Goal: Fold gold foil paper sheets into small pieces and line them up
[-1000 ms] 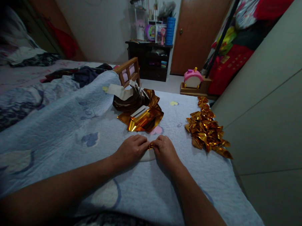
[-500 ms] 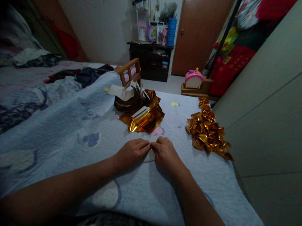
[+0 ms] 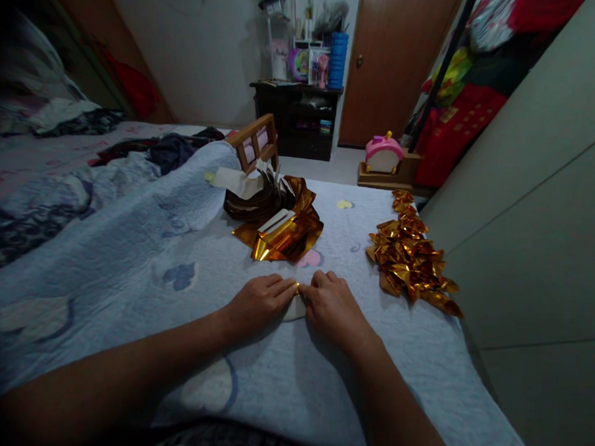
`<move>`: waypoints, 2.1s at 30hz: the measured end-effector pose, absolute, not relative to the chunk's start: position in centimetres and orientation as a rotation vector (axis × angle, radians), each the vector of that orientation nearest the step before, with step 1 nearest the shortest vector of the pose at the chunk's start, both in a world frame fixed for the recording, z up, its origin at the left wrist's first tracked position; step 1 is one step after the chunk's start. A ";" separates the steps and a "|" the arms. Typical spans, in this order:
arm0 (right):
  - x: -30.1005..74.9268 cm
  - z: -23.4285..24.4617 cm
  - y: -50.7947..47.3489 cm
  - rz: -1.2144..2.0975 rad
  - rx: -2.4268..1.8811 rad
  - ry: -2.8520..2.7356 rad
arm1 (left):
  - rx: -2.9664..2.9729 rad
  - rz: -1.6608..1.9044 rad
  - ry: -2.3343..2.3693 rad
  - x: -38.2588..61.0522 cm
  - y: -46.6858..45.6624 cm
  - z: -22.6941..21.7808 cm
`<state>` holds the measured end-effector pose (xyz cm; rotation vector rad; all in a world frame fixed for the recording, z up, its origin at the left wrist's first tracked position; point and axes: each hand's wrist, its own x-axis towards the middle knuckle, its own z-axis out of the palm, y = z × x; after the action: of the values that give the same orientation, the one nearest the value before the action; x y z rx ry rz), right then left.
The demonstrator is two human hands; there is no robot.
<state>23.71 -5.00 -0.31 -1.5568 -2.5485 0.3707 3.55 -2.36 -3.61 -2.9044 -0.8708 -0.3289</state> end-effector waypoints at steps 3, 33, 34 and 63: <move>24.3 -0.1 -5.2 0.384 -1.542 -2.545 | -2.900 -0.331 -0.865 3.5 -2.4 -3.5; 23.7 -1.0 -5.8 0.456 -1.495 -2.390 | -3.214 -0.973 -1.021 1.8 -0.6 -4.2; 23.7 -1.0 -5.8 0.460 -1.512 -2.375 | -3.227 -0.980 -1.034 1.7 -0.6 -4.2; 22.9 -1.8 -4.4 1.373 -1.271 -1.356 | -3.161 -1.067 -1.191 2.3 0.2 -4.6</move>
<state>22.90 -4.40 -1.83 -1.2707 -1.3558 1.3729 2.26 0.20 -4.64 -3.1611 -1.1905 -1.0671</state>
